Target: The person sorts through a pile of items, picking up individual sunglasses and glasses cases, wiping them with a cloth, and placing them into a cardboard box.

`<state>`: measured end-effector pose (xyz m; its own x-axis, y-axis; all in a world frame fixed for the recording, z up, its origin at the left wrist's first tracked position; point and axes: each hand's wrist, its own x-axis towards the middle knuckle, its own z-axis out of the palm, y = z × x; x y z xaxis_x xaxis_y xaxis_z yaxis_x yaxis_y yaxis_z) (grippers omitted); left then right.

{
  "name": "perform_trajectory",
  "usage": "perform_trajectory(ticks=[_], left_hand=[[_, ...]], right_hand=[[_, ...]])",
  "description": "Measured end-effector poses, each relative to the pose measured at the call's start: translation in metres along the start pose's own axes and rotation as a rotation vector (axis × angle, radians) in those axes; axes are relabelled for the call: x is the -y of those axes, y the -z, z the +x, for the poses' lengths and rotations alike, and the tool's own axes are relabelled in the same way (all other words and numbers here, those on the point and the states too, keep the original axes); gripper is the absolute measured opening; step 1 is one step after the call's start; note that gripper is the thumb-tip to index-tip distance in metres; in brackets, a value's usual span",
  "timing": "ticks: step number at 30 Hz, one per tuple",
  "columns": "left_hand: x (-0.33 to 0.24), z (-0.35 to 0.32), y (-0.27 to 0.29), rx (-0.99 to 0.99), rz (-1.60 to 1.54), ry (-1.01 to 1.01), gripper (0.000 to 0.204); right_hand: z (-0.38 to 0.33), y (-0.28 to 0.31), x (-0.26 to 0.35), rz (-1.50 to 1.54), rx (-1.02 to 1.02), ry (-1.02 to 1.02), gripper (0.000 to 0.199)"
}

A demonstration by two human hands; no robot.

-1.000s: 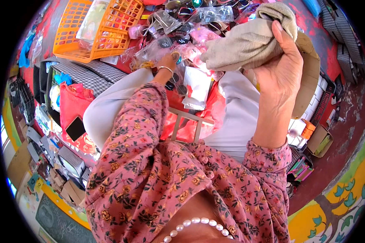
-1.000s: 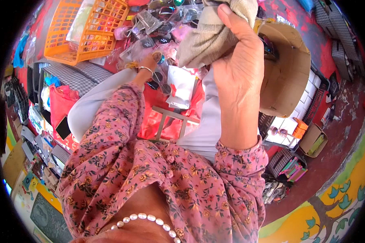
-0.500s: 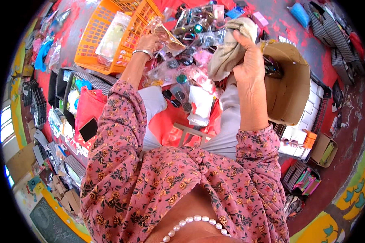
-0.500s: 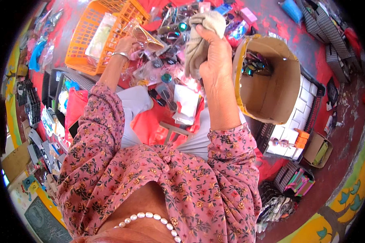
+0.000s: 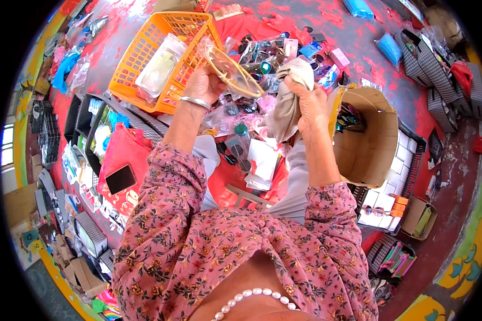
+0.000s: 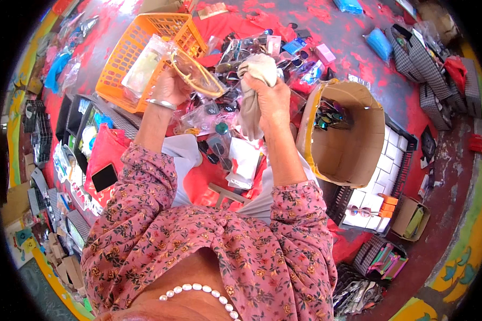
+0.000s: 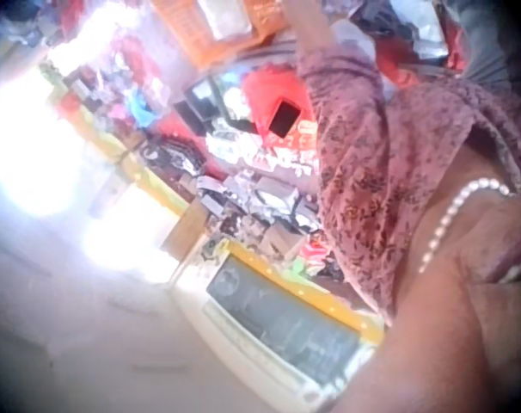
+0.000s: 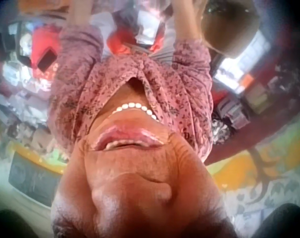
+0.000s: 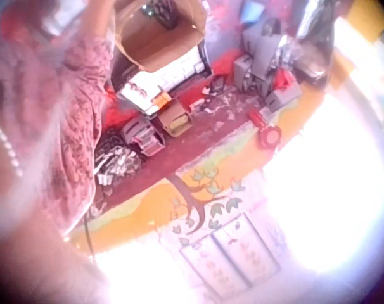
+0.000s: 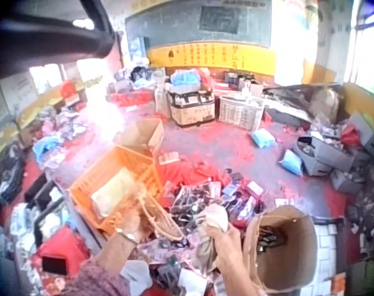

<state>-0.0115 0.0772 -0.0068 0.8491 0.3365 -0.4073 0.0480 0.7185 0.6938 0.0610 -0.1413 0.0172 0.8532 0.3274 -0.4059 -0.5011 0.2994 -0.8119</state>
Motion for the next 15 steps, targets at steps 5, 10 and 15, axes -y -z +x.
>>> perform_trajectory(ticks=[5,10,15], left_hand=[[0.022,0.012,-0.013,0.020,-0.154,0.015,0.015],[0.024,0.006,-0.026,0.102,0.003,-0.050,0.019],[0.030,0.007,-0.027,0.067,0.024,-0.052,0.018]], right_hand=[[0.003,0.000,-0.007,-0.095,0.127,0.017,0.044],[-0.002,-0.011,-0.017,-0.286,0.183,0.186,0.064],[0.006,-0.017,-0.033,-0.343,0.321,0.200,0.061]])
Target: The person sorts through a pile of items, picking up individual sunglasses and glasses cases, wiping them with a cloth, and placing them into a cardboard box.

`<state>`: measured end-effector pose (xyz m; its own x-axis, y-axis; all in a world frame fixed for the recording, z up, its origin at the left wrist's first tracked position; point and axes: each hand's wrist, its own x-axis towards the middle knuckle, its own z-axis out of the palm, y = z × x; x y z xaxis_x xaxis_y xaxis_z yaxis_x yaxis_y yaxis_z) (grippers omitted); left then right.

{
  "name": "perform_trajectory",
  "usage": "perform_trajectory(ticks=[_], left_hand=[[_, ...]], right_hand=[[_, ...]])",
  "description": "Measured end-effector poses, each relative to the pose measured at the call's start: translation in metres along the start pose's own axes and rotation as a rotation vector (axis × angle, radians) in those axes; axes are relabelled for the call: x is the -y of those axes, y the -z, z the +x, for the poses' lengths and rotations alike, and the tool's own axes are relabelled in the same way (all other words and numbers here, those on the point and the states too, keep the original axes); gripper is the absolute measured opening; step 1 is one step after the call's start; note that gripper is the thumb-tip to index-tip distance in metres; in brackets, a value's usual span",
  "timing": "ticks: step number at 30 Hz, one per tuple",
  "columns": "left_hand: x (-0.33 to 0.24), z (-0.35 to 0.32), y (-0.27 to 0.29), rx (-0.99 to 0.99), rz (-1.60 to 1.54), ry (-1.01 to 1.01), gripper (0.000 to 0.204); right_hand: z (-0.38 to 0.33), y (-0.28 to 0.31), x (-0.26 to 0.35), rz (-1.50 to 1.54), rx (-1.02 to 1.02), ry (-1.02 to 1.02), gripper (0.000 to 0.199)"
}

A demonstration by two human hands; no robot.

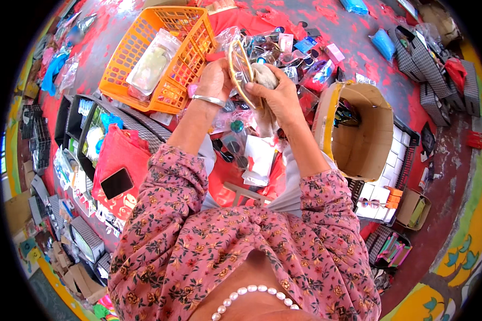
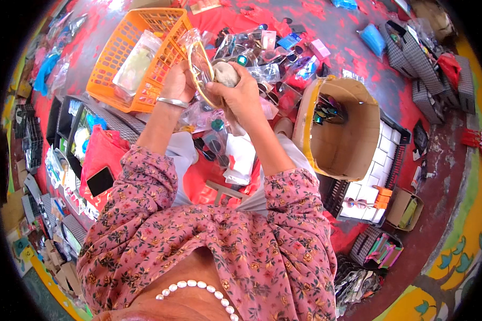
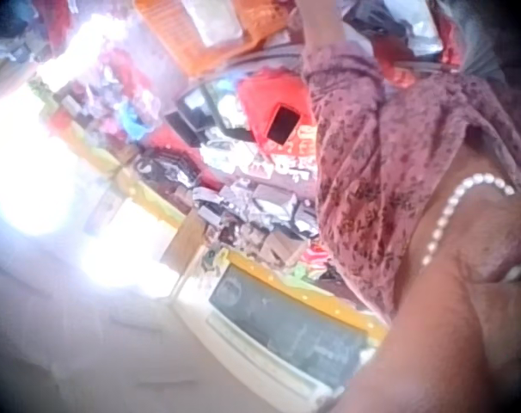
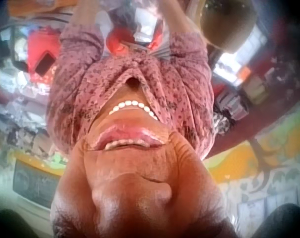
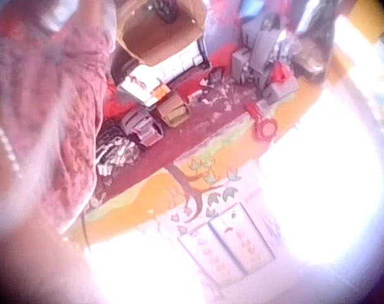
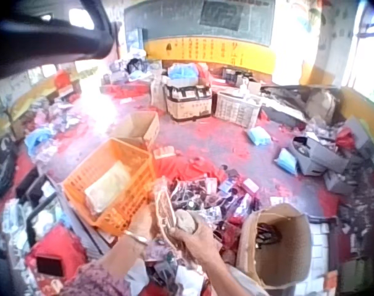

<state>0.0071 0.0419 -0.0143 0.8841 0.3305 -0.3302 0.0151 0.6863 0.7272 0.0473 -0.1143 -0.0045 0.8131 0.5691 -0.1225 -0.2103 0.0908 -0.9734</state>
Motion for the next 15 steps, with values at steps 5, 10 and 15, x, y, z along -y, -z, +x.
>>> perform_trajectory(ticks=[5,10,15], left_hand=[[-0.015,-0.006,0.001,0.202,-0.047,0.044,0.014],[-0.018,-0.017,-0.023,0.235,0.077,-0.205,0.019],[-0.013,-0.018,-0.023,0.295,0.064,-0.263,0.018]], right_hand=[[0.010,0.013,0.011,0.424,0.049,-0.287,0.047],[0.009,0.014,0.014,0.672,0.200,-0.349,0.041],[0.008,0.010,0.013,0.610,0.188,-0.413,0.039]])
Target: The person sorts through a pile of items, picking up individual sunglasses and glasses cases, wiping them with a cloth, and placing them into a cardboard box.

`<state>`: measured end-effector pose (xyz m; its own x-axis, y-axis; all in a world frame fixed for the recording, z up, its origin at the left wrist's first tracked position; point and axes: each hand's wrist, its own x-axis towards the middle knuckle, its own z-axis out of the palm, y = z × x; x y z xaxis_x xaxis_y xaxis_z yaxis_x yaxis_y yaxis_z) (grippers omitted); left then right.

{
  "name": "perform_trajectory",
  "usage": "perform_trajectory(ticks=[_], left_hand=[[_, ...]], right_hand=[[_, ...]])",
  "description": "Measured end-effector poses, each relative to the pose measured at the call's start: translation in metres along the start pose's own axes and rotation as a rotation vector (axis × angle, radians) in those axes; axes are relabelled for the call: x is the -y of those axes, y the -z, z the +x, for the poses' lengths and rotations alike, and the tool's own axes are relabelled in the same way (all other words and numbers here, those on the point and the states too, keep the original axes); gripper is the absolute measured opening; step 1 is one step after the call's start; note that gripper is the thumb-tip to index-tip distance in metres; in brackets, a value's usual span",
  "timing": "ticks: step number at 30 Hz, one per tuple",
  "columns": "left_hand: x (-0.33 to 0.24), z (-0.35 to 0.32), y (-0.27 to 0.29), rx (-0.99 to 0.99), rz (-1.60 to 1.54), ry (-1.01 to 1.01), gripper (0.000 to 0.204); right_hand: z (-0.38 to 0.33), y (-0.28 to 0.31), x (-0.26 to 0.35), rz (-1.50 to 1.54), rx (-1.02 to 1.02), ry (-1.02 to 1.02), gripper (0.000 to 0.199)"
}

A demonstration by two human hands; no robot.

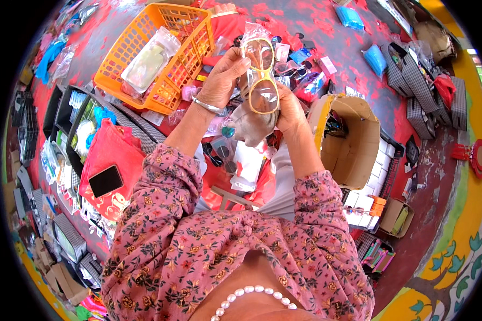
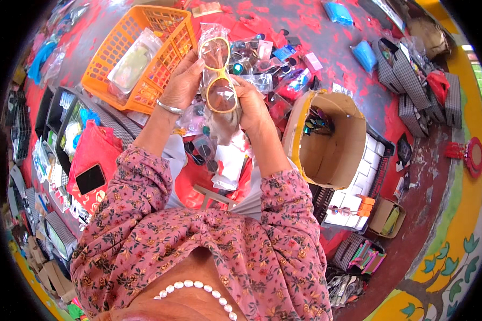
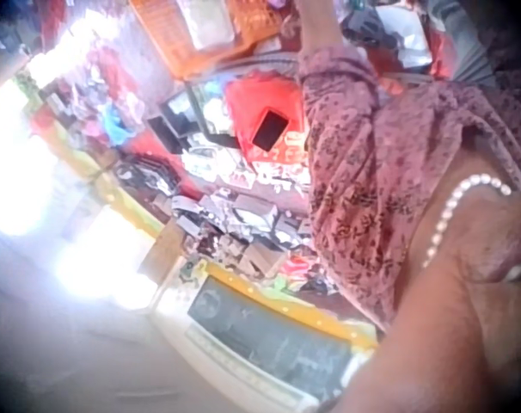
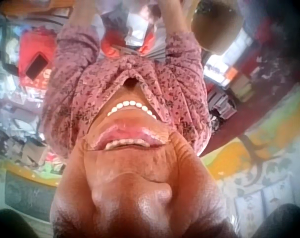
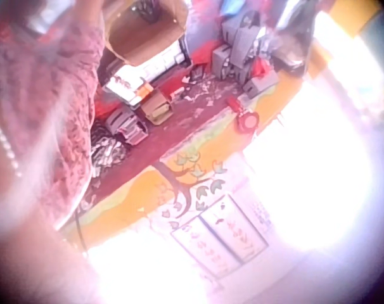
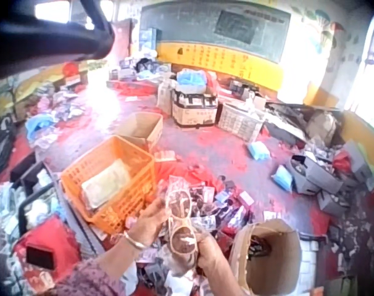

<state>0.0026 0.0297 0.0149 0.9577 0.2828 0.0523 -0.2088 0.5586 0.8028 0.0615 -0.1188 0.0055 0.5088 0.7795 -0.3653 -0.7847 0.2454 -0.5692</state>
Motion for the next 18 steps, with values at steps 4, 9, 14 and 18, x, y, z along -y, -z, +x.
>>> perform_trajectory(ticks=[4,9,14,18], left_hand=[[0.001,-0.003,-0.004,-0.018,-0.105,0.027,0.021],[-0.001,-0.001,0.002,-0.105,-0.211,0.053,0.024],[-0.007,0.002,0.010,-0.103,-0.290,0.168,0.023],[0.003,0.003,0.018,-0.105,-0.252,0.292,0.040]], right_hand=[[-0.001,-0.002,-0.003,-0.165,-0.017,0.000,0.034],[0.001,0.005,-0.007,-0.177,-0.127,0.035,0.029],[-0.010,0.004,0.015,-0.209,-0.383,0.359,0.028],[-0.019,-0.013,0.002,-0.781,-0.262,1.021,0.032]])
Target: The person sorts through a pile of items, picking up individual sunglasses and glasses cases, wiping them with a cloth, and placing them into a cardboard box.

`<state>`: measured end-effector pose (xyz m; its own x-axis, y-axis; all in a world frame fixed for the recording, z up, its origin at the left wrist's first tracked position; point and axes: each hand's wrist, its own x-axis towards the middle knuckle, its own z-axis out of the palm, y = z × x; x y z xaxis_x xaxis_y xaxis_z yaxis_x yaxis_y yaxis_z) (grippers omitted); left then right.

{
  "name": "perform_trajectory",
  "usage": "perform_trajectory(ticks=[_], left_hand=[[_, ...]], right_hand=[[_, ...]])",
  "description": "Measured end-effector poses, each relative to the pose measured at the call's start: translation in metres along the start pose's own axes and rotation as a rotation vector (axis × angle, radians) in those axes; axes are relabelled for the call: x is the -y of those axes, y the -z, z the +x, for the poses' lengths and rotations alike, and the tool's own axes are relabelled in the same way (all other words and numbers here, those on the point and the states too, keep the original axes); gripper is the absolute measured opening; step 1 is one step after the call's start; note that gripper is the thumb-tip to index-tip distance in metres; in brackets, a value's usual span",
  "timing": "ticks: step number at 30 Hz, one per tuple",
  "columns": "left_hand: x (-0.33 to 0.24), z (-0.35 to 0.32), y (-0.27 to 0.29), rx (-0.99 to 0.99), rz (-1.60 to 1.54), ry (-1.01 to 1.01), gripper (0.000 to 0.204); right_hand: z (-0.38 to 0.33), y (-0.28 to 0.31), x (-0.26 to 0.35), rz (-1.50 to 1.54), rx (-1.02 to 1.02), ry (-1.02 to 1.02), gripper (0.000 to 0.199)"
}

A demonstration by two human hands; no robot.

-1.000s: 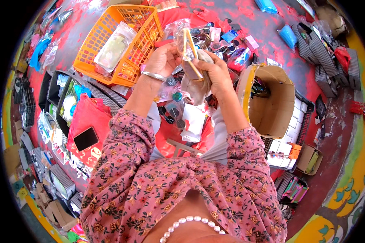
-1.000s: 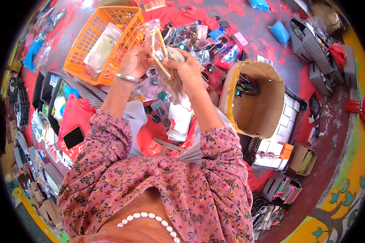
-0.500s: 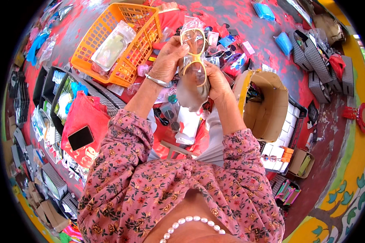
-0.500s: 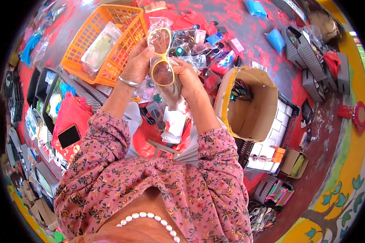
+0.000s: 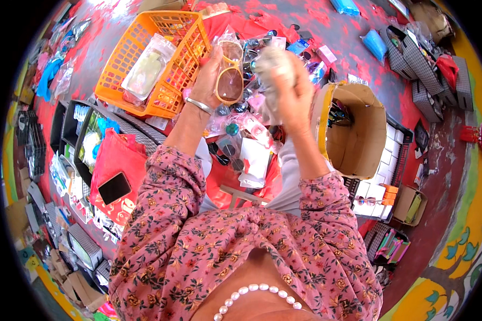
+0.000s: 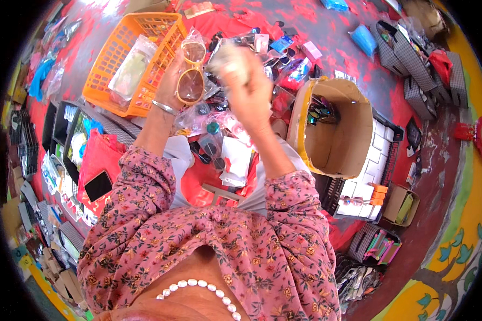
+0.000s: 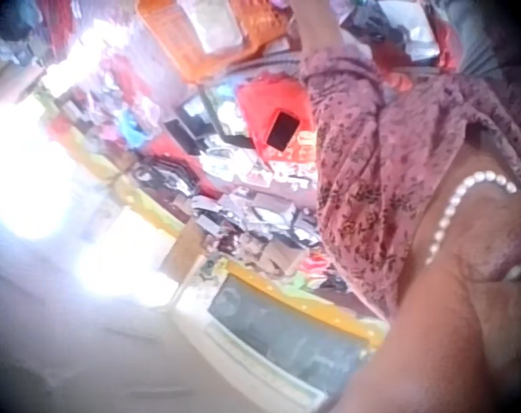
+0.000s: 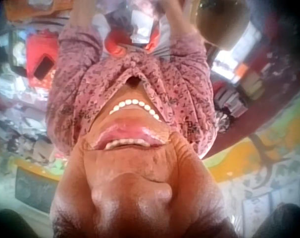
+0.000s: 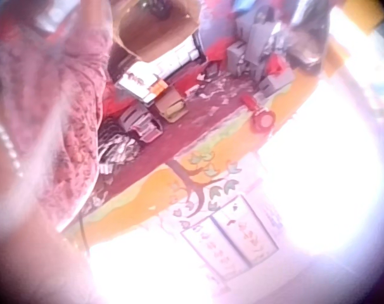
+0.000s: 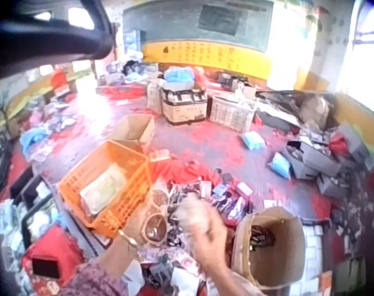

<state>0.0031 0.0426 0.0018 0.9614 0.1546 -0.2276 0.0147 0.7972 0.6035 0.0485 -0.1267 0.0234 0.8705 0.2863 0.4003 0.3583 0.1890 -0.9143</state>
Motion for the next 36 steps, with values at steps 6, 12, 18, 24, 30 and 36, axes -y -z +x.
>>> perform_trajectory(ticks=[6,12,18,24,30,36], left_hand=[[0.031,-0.007,-0.018,0.010,-0.009,0.261,0.058],[0.053,-0.019,-0.030,0.025,0.245,0.197,0.051],[0.044,-0.022,-0.039,0.141,0.711,-0.056,0.037],[0.023,-0.006,-0.002,-0.045,0.109,0.079,0.017],[0.010,0.003,0.005,-0.148,0.057,-0.022,0.021],[0.019,0.004,-0.011,-0.309,0.319,-0.232,0.026]], right_hand=[[-0.017,-0.015,0.010,-0.581,0.066,0.154,0.032],[0.017,0.024,-0.017,-0.566,-0.150,0.010,0.025],[0.016,0.025,-0.021,-0.348,-0.076,-0.058,0.025],[-0.022,0.001,0.004,-0.326,0.359,0.177,0.024],[-0.022,0.006,0.000,-0.270,0.630,-0.055,0.022],[0.002,0.024,0.010,0.414,0.096,-0.540,0.021]])
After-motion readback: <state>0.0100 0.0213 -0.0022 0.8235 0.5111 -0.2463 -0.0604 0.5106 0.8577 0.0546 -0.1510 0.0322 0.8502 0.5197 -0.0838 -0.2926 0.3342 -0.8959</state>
